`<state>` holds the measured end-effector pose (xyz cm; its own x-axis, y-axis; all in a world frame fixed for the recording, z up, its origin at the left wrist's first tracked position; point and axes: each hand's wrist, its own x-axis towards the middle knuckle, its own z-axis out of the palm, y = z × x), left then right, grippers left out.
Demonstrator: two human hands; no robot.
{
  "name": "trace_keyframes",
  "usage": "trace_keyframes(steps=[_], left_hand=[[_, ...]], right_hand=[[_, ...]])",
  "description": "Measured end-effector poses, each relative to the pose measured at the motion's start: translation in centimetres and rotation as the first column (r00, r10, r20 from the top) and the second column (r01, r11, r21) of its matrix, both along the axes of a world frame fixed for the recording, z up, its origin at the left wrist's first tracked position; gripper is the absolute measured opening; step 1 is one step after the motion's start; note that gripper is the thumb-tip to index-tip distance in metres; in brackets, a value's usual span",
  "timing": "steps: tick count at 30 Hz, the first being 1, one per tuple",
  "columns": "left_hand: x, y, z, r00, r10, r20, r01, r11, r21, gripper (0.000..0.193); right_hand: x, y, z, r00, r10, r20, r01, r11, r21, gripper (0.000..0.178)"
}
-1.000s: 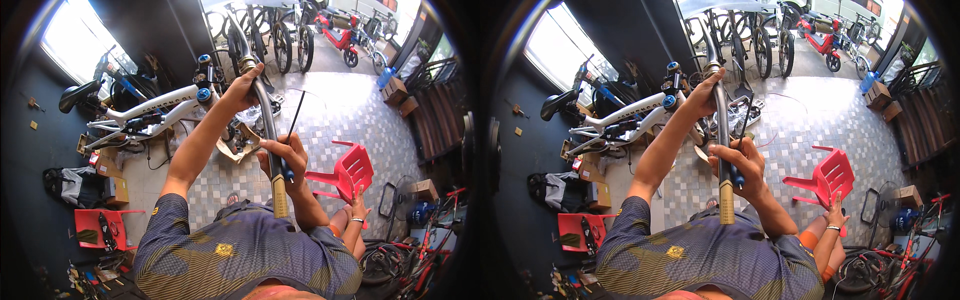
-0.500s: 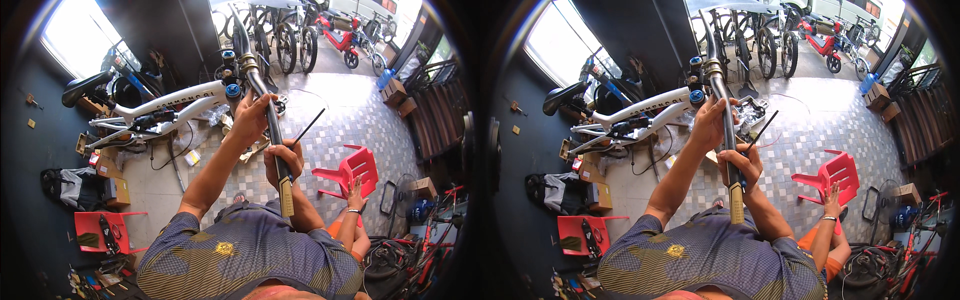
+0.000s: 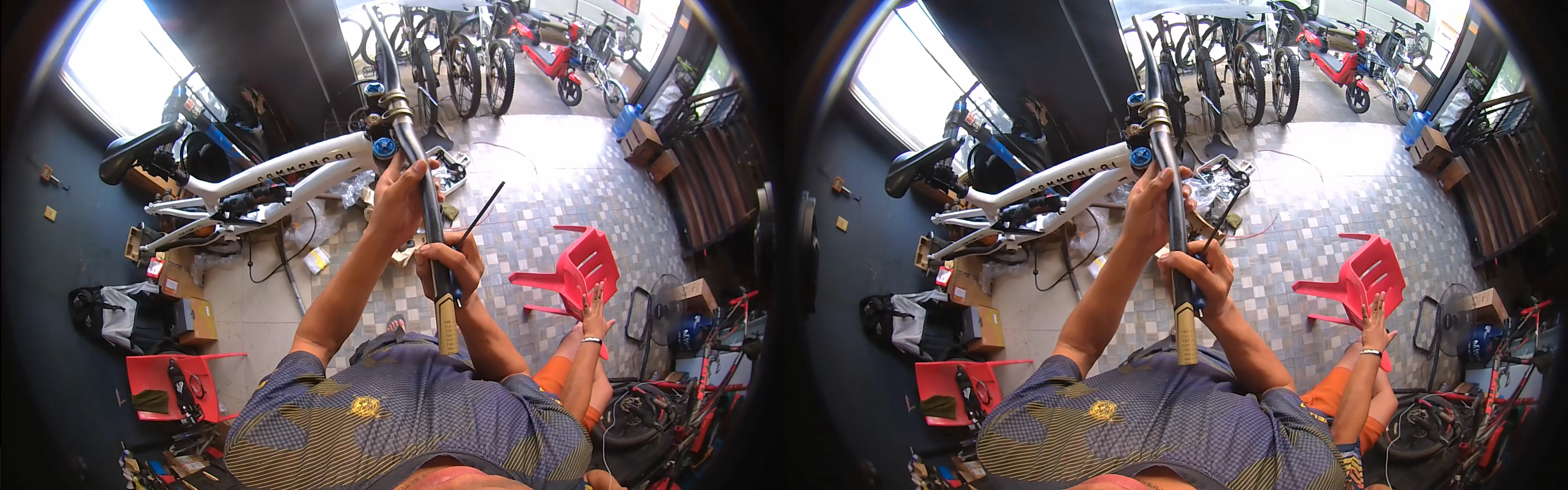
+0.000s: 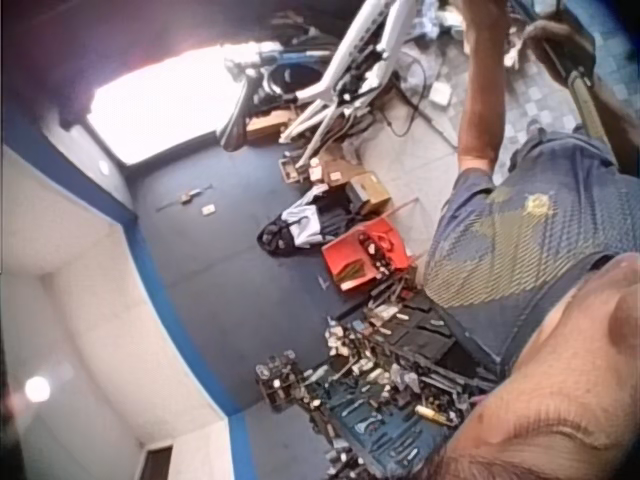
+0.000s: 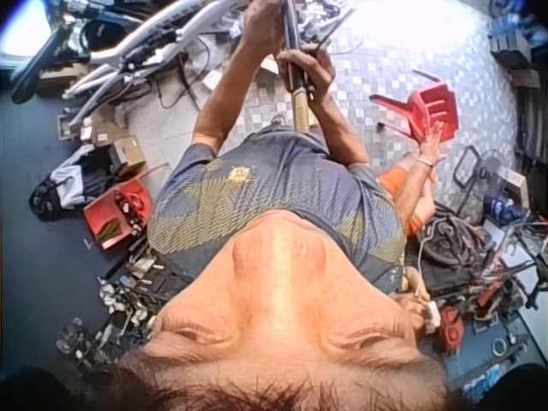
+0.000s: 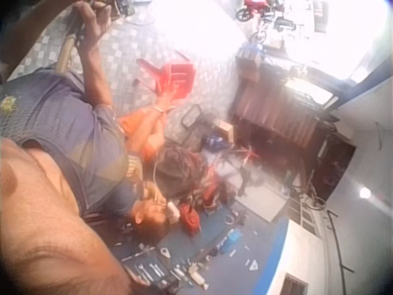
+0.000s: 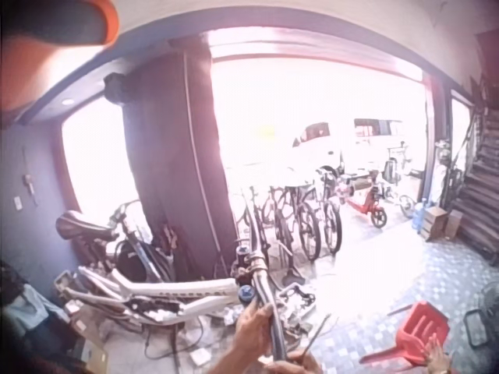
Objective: The person installs a bicycle handlebar onto the fork steerer tube, aligns it, and tightens the stem bolts using an Allen key. The person also briefly retrieves a small item from a cluttered workbench.
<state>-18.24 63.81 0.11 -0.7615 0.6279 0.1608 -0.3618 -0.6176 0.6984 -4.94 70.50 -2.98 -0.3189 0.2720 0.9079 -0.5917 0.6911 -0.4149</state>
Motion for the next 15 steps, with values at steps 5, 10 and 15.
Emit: trace_keyframes(steps=[5, 10, 15], left_hand=[[-1.6, -4.6, 0.2, 0.991, -0.047, -0.129, -0.034, 0.826, -0.562, 0.043], [-7.6, -6.3, 4.7, 0.565, 0.293, -0.772, -0.713, 0.645, -0.277, 0.019], [-13.3, -4.6, 5.6, 0.371, 0.071, -0.926, -0.733, 0.634, -0.245, 0.039]], right_hand=[[0.3, 1.0, -0.2, 0.997, 0.069, 0.033, -0.070, 0.997, 0.042, 0.045], [0.3, 0.6, 0.1, 0.996, 0.083, 0.040, -0.085, 0.994, 0.062, 0.046], [0.3, 0.4, 0.2, 0.993, 0.109, 0.047, -0.112, 0.992, 0.055, 0.045]])
